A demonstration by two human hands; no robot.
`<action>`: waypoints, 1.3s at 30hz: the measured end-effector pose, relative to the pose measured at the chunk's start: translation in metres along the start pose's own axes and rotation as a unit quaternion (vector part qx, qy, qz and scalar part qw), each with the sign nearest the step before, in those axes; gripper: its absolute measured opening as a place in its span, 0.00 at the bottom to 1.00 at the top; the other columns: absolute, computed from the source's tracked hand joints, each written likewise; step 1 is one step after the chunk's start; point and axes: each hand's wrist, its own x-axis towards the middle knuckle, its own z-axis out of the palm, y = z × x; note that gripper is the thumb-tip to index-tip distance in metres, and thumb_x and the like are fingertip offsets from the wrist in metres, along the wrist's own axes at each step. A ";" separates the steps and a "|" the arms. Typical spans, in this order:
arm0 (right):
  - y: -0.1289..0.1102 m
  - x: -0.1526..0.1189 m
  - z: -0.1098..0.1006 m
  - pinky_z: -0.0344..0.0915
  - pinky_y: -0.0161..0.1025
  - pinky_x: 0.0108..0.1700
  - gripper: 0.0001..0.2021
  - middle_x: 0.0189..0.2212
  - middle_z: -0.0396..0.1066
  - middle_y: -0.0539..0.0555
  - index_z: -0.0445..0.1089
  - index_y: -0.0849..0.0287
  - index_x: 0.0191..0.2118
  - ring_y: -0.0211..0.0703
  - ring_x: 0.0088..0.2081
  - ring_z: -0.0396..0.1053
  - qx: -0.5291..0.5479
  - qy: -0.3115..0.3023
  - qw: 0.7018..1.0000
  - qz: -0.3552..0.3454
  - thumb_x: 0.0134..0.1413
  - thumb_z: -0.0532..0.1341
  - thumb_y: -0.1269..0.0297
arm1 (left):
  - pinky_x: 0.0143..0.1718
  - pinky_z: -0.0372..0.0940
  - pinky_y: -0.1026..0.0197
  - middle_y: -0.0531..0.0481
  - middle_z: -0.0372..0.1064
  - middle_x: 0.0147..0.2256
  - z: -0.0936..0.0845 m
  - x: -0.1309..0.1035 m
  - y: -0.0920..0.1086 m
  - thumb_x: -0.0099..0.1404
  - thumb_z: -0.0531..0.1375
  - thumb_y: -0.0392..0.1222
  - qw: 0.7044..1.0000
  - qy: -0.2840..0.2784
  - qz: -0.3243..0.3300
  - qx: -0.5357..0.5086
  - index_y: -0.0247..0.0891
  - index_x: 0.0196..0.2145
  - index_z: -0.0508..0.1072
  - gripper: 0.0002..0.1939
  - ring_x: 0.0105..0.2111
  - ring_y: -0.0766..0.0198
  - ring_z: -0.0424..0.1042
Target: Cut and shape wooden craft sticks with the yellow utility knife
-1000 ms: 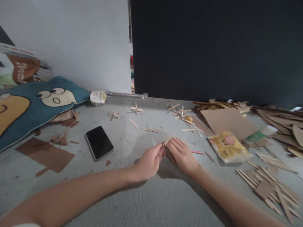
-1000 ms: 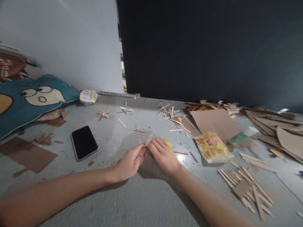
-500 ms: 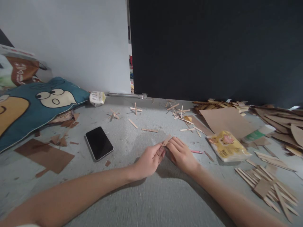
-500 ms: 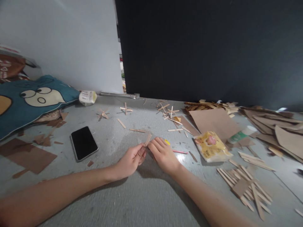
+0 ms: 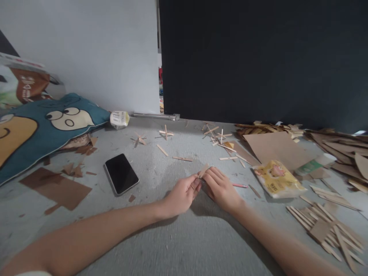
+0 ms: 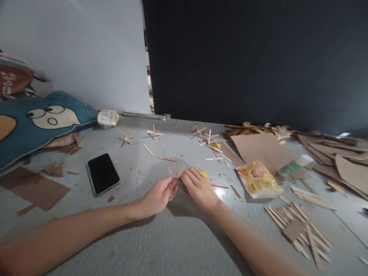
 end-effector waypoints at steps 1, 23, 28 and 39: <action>0.000 0.000 0.000 0.63 0.41 0.37 0.14 0.30 0.69 0.56 0.69 0.57 0.39 0.48 0.34 0.64 -0.001 0.000 1.000 -0.001 0.72 0.48 0.77 | 0.27 0.53 0.62 0.58 0.52 0.24 0.000 0.000 -0.002 0.74 0.52 0.62 1.000 -0.001 0.005 0.013 0.41 0.30 0.59 0.23 0.24 0.68 0.52; 0.005 -0.005 0.004 0.63 0.42 0.36 0.13 0.32 0.69 0.56 0.70 0.57 0.43 0.50 0.35 0.63 0.007 -0.001 1.000 0.017 0.71 0.49 0.77 | 0.25 0.49 0.62 0.60 0.49 0.21 -0.002 -0.004 -0.001 0.77 0.46 0.64 1.000 0.007 0.005 0.017 0.41 0.31 0.60 0.26 0.21 0.69 0.50; 0.008 -0.005 0.005 0.65 0.42 0.37 0.14 0.34 0.70 0.56 0.68 0.59 0.52 0.50 0.36 0.66 0.022 0.020 0.997 0.070 0.71 0.49 0.75 | 0.24 0.47 0.63 0.62 0.47 0.20 -0.001 -0.005 0.001 0.76 0.46 0.67 0.998 0.059 0.012 -0.006 0.42 0.33 0.59 0.26 0.20 0.69 0.48; 0.001 -0.003 0.002 0.62 0.40 0.34 0.17 0.28 0.68 0.50 0.67 0.55 0.60 0.45 0.30 0.66 0.041 0.063 0.995 0.067 0.71 0.55 0.74 | 0.26 0.49 0.62 0.61 0.52 0.21 -0.003 -0.002 0.002 0.76 0.51 0.58 0.989 0.112 -0.021 0.094 0.35 0.58 0.67 0.25 0.22 0.66 0.51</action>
